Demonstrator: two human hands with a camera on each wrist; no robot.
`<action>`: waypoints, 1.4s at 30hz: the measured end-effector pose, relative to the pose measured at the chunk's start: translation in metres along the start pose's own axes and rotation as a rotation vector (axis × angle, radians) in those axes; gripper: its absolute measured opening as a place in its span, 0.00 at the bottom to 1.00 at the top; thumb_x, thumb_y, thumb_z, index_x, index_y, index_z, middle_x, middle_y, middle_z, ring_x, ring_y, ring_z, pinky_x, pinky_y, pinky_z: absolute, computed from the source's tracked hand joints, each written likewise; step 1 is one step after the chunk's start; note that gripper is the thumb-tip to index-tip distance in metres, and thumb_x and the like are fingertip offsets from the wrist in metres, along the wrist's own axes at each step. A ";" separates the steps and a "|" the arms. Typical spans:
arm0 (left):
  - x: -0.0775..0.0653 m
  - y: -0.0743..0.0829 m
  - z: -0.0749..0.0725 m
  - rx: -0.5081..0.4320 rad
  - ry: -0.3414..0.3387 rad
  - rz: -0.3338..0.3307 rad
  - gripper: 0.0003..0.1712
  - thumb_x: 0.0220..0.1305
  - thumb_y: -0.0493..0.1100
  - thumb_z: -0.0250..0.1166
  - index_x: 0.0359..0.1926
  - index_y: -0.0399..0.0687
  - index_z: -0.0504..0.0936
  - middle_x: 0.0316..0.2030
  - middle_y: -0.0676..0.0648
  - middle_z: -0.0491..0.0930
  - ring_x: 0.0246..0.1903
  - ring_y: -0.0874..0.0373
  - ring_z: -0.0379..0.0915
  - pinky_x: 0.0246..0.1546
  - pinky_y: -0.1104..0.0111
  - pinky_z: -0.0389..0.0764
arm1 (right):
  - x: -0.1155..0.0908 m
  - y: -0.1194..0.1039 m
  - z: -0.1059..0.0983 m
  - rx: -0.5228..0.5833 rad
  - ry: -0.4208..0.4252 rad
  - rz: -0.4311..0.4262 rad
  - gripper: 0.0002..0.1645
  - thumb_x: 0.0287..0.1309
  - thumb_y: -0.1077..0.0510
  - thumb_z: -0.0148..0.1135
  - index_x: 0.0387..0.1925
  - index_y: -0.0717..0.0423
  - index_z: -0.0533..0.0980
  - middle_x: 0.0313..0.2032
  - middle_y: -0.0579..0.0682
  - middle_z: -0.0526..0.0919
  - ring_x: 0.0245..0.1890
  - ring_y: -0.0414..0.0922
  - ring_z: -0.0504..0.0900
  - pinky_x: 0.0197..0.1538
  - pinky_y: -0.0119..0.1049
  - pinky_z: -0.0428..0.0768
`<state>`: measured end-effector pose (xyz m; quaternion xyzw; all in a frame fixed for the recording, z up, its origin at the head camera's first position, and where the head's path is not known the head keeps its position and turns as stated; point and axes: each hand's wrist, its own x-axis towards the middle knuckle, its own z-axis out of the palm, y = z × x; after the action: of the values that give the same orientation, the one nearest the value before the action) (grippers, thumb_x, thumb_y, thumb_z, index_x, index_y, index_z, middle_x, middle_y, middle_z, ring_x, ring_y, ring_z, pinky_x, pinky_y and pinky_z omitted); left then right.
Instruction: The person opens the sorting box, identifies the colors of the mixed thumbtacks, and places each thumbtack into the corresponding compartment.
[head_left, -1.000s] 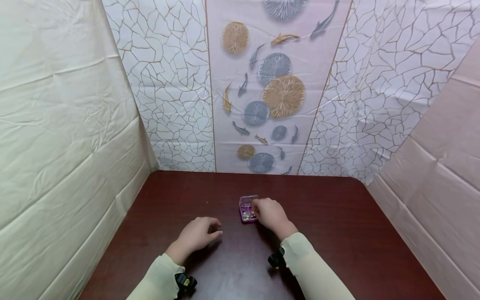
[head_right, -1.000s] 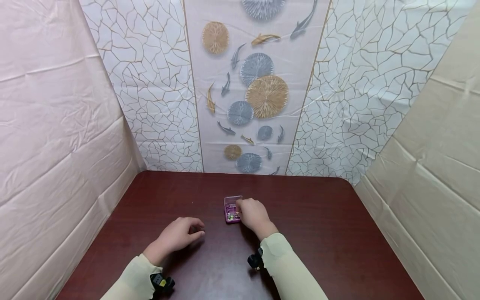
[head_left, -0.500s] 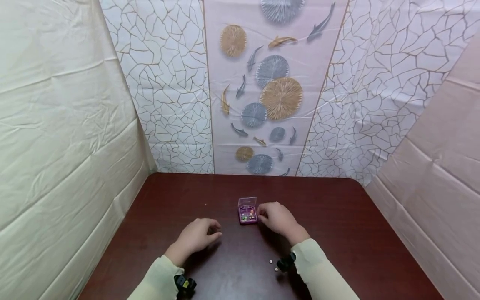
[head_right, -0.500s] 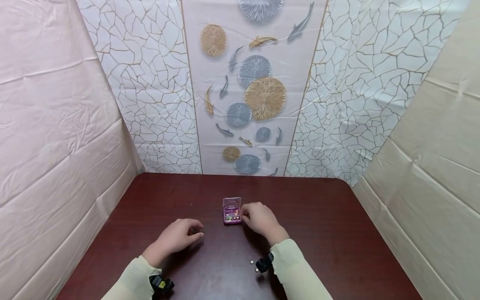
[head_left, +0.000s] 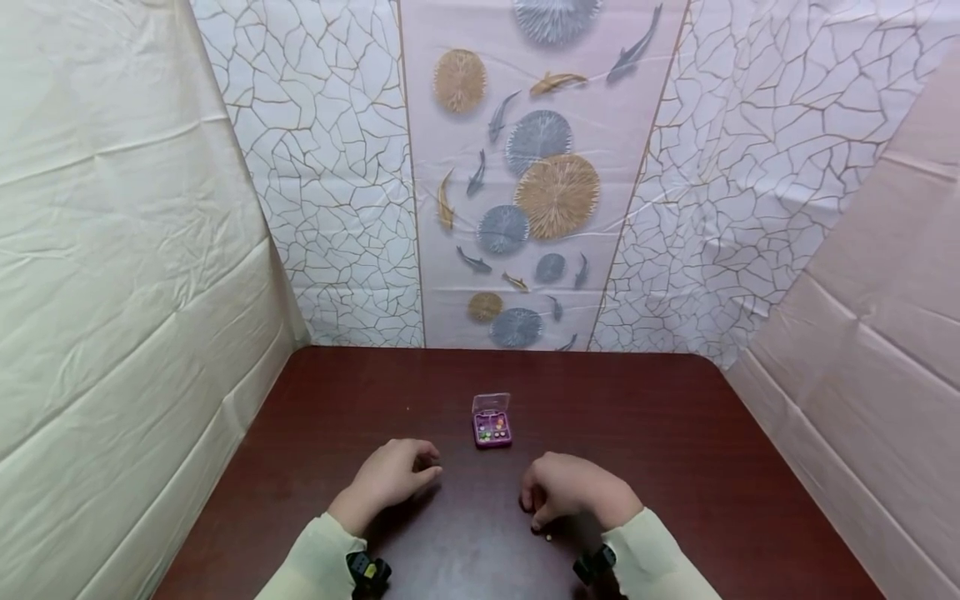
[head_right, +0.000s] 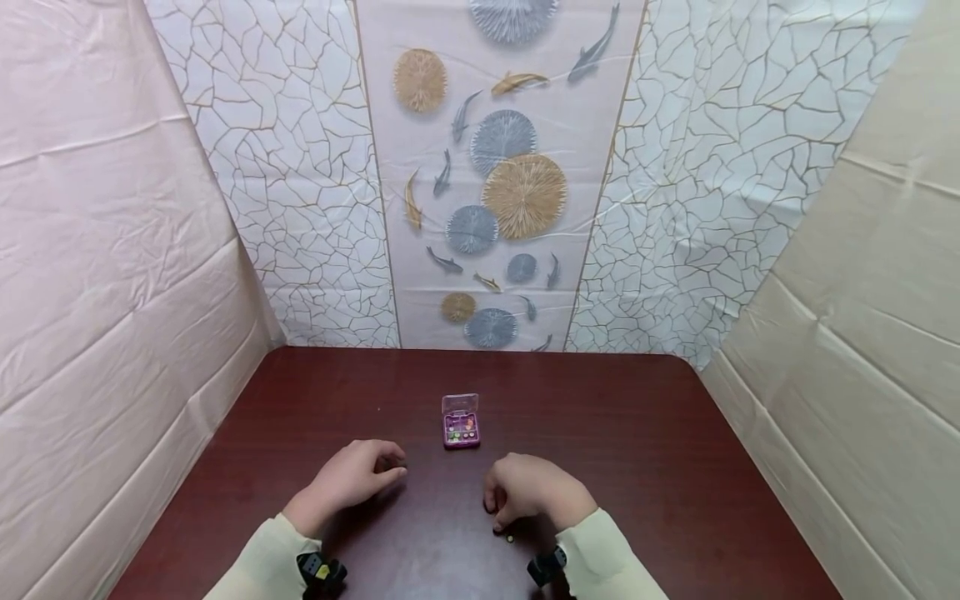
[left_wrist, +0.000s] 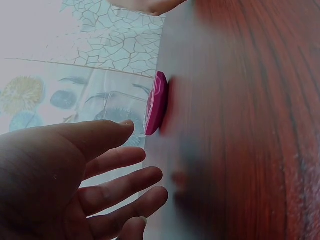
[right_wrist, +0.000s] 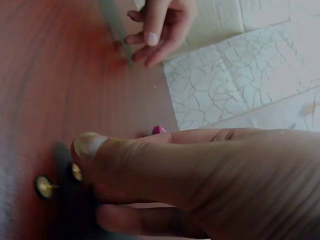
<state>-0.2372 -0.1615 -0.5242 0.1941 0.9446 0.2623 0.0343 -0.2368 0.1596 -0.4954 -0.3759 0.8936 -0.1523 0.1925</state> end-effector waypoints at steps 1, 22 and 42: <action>0.000 0.000 0.001 0.002 0.001 0.001 0.14 0.63 0.55 0.66 0.45 0.56 0.86 0.36 0.57 0.86 0.34 0.66 0.77 0.37 0.58 0.83 | 0.000 -0.001 0.001 -0.011 0.001 -0.011 0.09 0.43 0.50 0.78 0.26 0.39 0.82 0.22 0.32 0.80 0.21 0.31 0.75 0.24 0.30 0.77; 0.000 0.001 0.003 -0.001 -0.005 0.004 0.14 0.63 0.55 0.66 0.45 0.55 0.86 0.36 0.57 0.86 0.34 0.64 0.78 0.37 0.57 0.83 | -0.007 0.001 0.012 -0.126 0.061 0.015 0.13 0.44 0.50 0.73 0.14 0.34 0.76 0.13 0.30 0.74 0.15 0.33 0.70 0.20 0.31 0.71; 0.002 0.002 0.003 -0.001 -0.006 0.008 0.15 0.63 0.55 0.66 0.45 0.55 0.86 0.36 0.57 0.86 0.35 0.62 0.79 0.36 0.57 0.83 | -0.011 0.001 0.012 -0.174 0.069 0.044 0.14 0.42 0.52 0.72 0.14 0.32 0.75 0.14 0.30 0.74 0.16 0.33 0.70 0.19 0.32 0.70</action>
<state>-0.2376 -0.1582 -0.5255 0.1988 0.9436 0.2624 0.0362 -0.2246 0.1667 -0.5038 -0.3658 0.9176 -0.0827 0.1317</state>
